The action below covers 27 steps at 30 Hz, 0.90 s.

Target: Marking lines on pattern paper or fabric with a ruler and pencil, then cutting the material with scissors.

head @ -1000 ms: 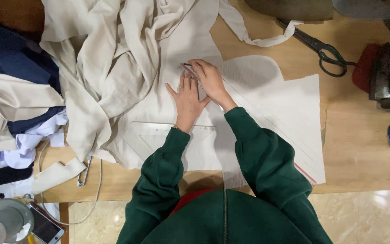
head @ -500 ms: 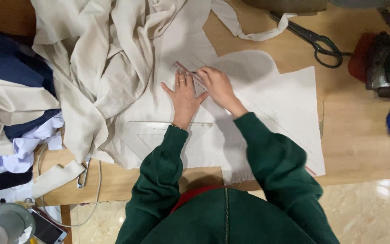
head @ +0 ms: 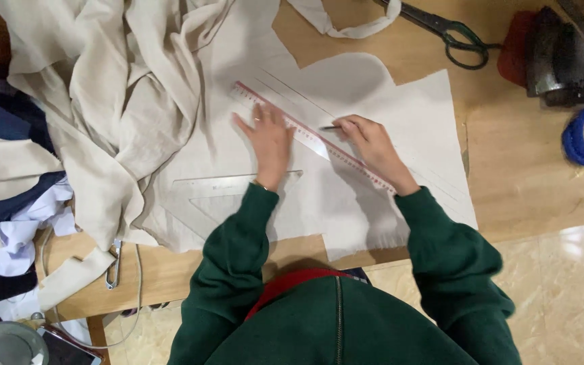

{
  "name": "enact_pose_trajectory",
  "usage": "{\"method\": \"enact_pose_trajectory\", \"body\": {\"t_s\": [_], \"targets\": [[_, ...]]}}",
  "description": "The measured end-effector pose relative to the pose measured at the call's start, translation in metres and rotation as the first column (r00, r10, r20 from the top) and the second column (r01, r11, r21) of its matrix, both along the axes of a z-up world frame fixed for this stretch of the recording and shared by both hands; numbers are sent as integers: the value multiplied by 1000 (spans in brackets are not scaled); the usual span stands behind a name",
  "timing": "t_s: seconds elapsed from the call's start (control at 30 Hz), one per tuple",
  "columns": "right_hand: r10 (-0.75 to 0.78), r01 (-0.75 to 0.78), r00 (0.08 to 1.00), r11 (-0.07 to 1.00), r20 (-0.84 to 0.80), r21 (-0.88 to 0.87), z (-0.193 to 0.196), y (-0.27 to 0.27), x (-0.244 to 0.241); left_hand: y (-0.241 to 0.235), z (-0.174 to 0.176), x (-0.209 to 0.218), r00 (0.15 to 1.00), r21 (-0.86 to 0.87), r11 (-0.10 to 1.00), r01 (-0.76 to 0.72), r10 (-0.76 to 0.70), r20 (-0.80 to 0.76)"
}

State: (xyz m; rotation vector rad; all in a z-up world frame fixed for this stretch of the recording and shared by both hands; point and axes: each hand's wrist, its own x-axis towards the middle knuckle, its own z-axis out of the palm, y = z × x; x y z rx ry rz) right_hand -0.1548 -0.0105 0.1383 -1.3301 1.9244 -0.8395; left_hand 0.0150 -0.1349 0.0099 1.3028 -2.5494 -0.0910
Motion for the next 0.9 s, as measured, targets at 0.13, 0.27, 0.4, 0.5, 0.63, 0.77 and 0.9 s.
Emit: {"method": "enact_pose_trajectory", "body": {"t_s": [0.13, 0.27, 0.4, 0.5, 0.63, 0.77, 0.9], "targets": [[-35, 36, 998, 999, 59, -17, -22, -1, 5, 81, -24, -15, 980, -42, 981, 189, -191, -49], [-30, 29, 997, 999, 67, 13, -25, 9, 0, 144, -11, -17, 911, 79, 910, 408, -400, -99], [-21, 16, 998, 997, 64, 76, -8, 38, -7, 152, 29, -17, 897, 360, 842, 401, -441, 32], [20, -14, 997, 996, -72, 85, -7, 84, -25, 152, 22, -16, 905, 348, 850, 396, -426, 12], [-16, 36, 995, 979, -101, 199, 22, 155, -54, 161, -1, -19, 918, 113, 911, 396, -390, -73], [-64, 92, 994, 938, -92, 334, 28, 191, -84, 184, -4, -33, 927, 92, 922, 375, -372, -43], [-49, 49, 999, 998, 2, 38, -15, 187, -91, 246, -7, -60, 889, 172, 873, 457, -449, -89]]}}
